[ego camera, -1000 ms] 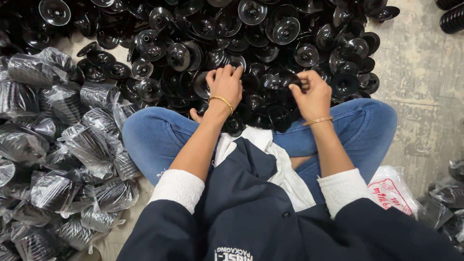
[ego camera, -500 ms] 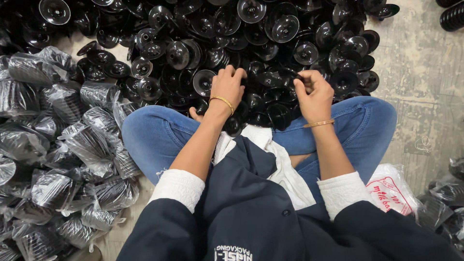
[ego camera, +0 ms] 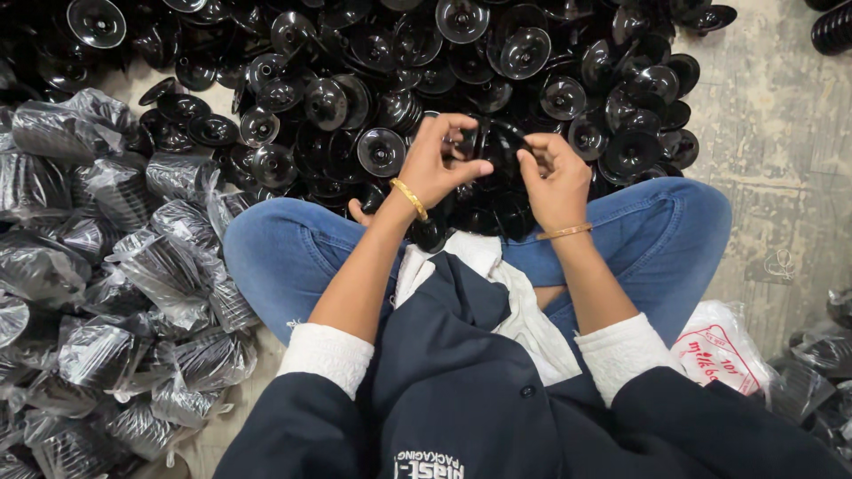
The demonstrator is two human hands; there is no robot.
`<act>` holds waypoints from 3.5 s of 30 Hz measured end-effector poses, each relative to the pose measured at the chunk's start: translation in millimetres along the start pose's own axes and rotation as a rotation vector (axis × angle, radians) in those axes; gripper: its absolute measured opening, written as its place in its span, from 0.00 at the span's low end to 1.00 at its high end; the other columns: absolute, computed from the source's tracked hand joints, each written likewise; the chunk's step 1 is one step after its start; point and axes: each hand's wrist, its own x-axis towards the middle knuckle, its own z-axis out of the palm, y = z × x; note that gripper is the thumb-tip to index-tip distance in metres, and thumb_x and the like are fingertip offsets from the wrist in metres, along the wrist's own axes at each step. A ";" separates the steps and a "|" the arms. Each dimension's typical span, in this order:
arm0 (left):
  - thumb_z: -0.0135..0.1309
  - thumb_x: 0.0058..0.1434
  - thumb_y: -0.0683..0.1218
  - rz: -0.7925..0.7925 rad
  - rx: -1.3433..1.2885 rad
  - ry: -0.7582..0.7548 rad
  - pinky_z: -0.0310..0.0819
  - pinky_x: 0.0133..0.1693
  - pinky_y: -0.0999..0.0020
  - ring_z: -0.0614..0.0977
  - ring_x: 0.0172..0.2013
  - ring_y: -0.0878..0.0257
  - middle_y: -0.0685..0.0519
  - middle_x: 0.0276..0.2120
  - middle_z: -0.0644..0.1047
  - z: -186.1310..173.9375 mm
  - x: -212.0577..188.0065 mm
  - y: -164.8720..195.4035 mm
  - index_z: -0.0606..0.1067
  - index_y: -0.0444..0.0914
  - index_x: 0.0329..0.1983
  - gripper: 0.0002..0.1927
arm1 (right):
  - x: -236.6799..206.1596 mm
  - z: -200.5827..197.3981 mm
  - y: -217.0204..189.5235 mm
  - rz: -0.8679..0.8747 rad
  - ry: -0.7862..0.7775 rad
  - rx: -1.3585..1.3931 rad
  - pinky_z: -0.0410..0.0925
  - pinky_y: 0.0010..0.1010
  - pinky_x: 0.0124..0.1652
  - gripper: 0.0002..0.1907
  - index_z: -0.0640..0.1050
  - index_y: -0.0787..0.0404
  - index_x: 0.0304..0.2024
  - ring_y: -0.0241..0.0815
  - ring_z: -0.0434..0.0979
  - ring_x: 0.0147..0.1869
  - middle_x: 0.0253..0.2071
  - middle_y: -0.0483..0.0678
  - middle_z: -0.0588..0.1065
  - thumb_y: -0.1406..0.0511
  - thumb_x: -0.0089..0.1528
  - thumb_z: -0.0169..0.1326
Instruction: The person sits on the floor among large piles of black plastic parts and plastic-wrapped bundles. They pick up individual parts, stack them onto a ribbed cylindrical stack held in one hand, and place completed stacks aside with the other piles.
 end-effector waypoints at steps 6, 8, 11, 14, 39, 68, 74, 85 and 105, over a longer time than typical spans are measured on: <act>0.74 0.59 0.46 -0.079 0.044 0.062 0.79 0.42 0.73 0.78 0.38 0.67 0.51 0.44 0.77 -1.1 3.4 -21.3 0.74 0.39 0.50 0.22 | 3.3 3.1 -6.1 0.005 0.036 0.071 0.73 0.19 0.42 0.09 0.78 0.67 0.49 0.29 0.81 0.44 0.41 0.46 0.82 0.73 0.66 0.59; 0.71 0.58 0.45 -0.060 0.079 0.058 0.81 0.43 0.74 0.79 0.40 0.67 0.52 0.46 0.77 -0.8 2.8 -27.7 0.73 0.39 0.54 0.24 | 4.6 7.6 -5.5 0.009 0.025 0.095 0.73 0.18 0.42 0.10 0.78 0.67 0.49 0.29 0.81 0.44 0.41 0.46 0.82 0.73 0.65 0.60; 0.68 0.58 0.42 0.106 0.264 0.145 0.84 0.45 0.69 0.78 0.49 0.59 0.49 0.54 0.71 -2.3 0.5 -32.2 0.73 0.38 0.56 0.24 | 4.4 13.3 -1.9 0.030 0.016 0.125 0.73 0.18 0.41 0.09 0.78 0.67 0.49 0.29 0.81 0.43 0.41 0.46 0.82 0.73 0.65 0.60; 0.68 0.52 0.41 0.234 0.635 0.198 0.76 0.51 0.56 0.75 0.50 0.48 0.48 0.56 0.71 -3.0 -2.8 -30.4 0.71 0.38 0.61 0.33 | 2.3 8.9 1.6 0.024 0.012 0.094 0.72 0.18 0.40 0.09 0.78 0.67 0.49 0.28 0.81 0.43 0.41 0.45 0.82 0.73 0.66 0.59; 0.55 0.67 0.52 -0.496 -0.656 0.013 0.81 0.45 0.64 0.77 0.43 0.65 0.54 0.45 0.72 -4.8 4.6 -16.9 0.68 0.46 0.64 0.23 | -10.2 16.8 -18.1 -0.167 -0.433 -0.374 0.74 0.37 0.41 0.17 0.83 0.64 0.48 0.52 0.83 0.40 0.39 0.57 0.82 0.63 0.58 0.65; 0.54 0.68 0.56 -0.619 -0.713 0.077 0.83 0.47 0.58 0.82 0.43 0.60 0.52 0.46 0.76 -9.6 5.2 -6.7 0.69 0.42 0.64 0.25 | 36.6 29.6 17.0 0.123 -0.267 -0.248 0.71 0.26 0.44 0.15 0.82 0.59 0.57 0.34 0.80 0.40 0.43 0.49 0.82 0.64 0.68 0.57; 0.52 0.66 0.57 -0.634 -0.800 0.022 0.83 0.50 0.55 0.83 0.46 0.59 0.52 0.49 0.77 -2.1 0.1 -4.9 0.69 0.43 0.63 0.25 | -9.2 52.8 -2.3 0.085 -0.247 0.335 0.70 0.21 0.45 0.15 0.78 0.67 0.58 0.27 0.75 0.44 0.44 0.41 0.80 0.69 0.69 0.53; 0.56 0.66 0.53 -0.411 -0.589 0.346 0.81 0.41 0.64 0.78 0.44 0.64 0.54 0.47 0.74 -19.4 6.1 -0.9 0.69 0.46 0.63 0.23 | 20.0 71.3 -12.2 0.105 -0.303 -0.197 0.73 0.27 0.54 0.19 0.79 0.60 0.59 0.40 0.84 0.55 0.55 0.51 0.81 0.63 0.66 0.56; 0.53 0.67 0.56 -0.533 -0.777 0.006 0.82 0.52 0.54 0.80 0.51 0.58 0.54 0.55 0.74 -10.6 4.3 10.0 0.68 0.47 0.65 0.25 | 20.4 36.8 5.7 0.046 -0.274 0.330 0.71 0.24 0.52 0.18 0.77 0.68 0.60 0.31 0.77 0.51 0.48 0.46 0.80 0.71 0.67 0.57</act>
